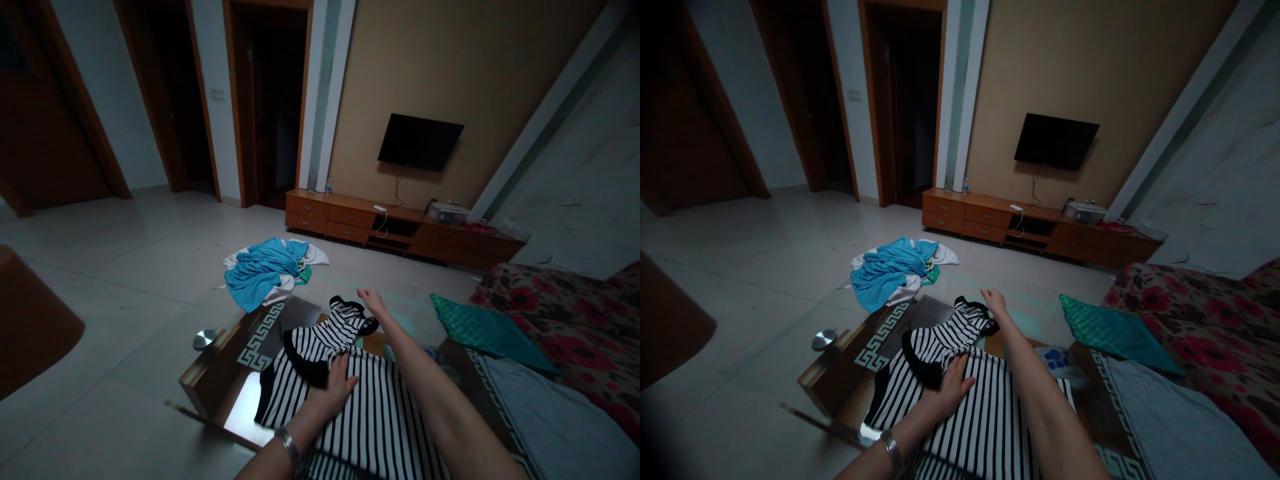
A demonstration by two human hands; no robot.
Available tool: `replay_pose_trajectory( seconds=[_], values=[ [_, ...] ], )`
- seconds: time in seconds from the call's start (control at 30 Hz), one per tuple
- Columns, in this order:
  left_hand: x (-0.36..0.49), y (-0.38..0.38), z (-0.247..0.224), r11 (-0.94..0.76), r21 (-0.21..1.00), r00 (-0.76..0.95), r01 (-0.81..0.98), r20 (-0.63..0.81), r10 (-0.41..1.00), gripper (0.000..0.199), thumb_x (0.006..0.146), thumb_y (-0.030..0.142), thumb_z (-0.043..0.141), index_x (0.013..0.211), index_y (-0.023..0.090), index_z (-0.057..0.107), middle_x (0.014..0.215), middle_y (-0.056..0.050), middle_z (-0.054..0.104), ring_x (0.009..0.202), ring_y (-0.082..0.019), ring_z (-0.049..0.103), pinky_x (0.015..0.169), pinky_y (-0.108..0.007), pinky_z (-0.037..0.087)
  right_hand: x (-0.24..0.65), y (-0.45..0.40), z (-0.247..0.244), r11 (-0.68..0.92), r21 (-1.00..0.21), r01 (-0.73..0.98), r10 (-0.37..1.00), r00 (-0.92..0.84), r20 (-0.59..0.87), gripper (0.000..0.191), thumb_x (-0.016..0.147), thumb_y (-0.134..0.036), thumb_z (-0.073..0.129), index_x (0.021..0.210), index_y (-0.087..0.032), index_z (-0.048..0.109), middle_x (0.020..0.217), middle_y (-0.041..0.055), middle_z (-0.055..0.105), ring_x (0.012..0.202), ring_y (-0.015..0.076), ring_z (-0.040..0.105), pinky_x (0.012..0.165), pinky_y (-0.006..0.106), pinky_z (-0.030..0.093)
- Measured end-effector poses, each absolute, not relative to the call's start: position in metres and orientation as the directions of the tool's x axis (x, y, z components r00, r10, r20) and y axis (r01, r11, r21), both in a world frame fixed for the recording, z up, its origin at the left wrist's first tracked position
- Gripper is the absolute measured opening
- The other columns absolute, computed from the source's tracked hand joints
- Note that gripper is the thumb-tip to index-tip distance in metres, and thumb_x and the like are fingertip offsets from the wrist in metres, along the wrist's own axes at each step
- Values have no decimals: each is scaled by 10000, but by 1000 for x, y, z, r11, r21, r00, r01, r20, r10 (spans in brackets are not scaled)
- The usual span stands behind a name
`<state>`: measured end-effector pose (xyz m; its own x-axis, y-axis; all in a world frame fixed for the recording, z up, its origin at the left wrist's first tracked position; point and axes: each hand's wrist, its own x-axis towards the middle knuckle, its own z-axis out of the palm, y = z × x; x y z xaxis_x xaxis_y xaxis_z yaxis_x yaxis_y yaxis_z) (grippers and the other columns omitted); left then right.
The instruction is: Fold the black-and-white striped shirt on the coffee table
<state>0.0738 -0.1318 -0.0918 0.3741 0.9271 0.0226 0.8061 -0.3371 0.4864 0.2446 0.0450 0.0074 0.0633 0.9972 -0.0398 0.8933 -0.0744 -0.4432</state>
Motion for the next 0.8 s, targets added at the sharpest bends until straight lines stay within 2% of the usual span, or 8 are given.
replay_pose_trajectory(
  seconds=[0.07, 0.13, 0.23, 0.33, 0.4, 0.47, 0.63, 0.8],
  values=[
    [73, -132, -89, -328, 483, 373, 812, 3, 928, 618, 926, 469, 372, 1476, 191, 332, 1516, -91, 377, 1408, -258, 312, 1182, -449, 219, 234, 53, 6, -20, -502, 864, 999, 0, -40, 435, 954, -424, 409, 1177, -135, 645, 1140, 94, 681, 1055, 181, 620, 859, 229, 451],
    [73, -133, -87, -331, 486, 377, 809, 3, 926, 614, 929, 466, 365, 1478, 191, 332, 1516, -89, 377, 1412, -258, 305, 1183, -446, 216, 223, 58, 1, 6, -540, 842, 996, -51, -68, 446, 844, -402, 609, 1230, -179, 622, 1170, 68, 676, 1031, 161, 628, 843, 204, 454],
    [72, -133, -85, -331, 488, 378, 808, 1, 926, 622, 928, 478, 363, 1476, 185, 340, 1511, -95, 384, 1409, -265, 308, 1186, -456, 202, 215, 62, -5, -65, -534, 843, 991, -7, -131, 460, 638, -277, 791, 1075, -162, 706, 1049, 96, 717, 947, 207, 658, 805, 232, 474],
    [73, -132, -85, -321, 484, 372, 814, -11, 928, 636, 929, 483, 365, 1489, 186, 314, 1512, -104, 381, 1406, -274, 315, 1188, -471, 190, 216, 63, -7, -200, -507, 839, 980, 167, -109, 333, 764, -300, 656, 1025, -104, 721, 1044, 187, 700, 976, 283, 656, 805, 303, 482],
    [74, -131, -85, -323, 475, 361, 818, 12, 933, 646, 925, 481, 379, 1493, 184, 305, 1528, -105, 352, 1421, -290, 281, 1192, -486, 168, 218, 64, -7, -260, -511, 820, 961, 273, -51, 408, 861, -330, 507, 1132, -78, 679, 1137, 232, 658, 1041, 312, 634, 821, 336, 481],
    [75, -131, -84, -324, 462, 346, 825, 40, 937, 650, 919, 484, 389, 1486, 174, 322, 1538, -112, 332, 1433, -310, 246, 1195, -500, 146, 215, 64, -6, -265, -529, 806, 949, 316, 6, 456, 902, -329, 413, 1225, -89, 627, 1216, 221, 624, 1098, 300, 609, 855, 338, 473],
    [76, -130, -84, -328, 458, 335, 826, 67, 940, 652, 919, 482, 389, 1488, 172, 324, 1496, -133, 400, 1387, -316, 343, 1194, -487, 161, 203, 66, -9, -108, -583, 805, 986, 164, 43, 389, 920, -348, 415, 1184, -188, 652, 1180, 57, 676, 1075, 165, 611, 879, 217, 451],
    [75, -131, -81, -347, 433, 345, 832, 86, 935, 645, 915, 484, 378, 1481, 180, 330, 1515, -122, 371, 1402, -321, 306, 1185, -514, 148, 237, 60, -4, -157, -520, 840, 986, 167, -27, 541, 962, -419, 269, 1041, -97, 696, 1027, 155, 709, 958, 203, 654, 791, 251, 472]
  ],
)
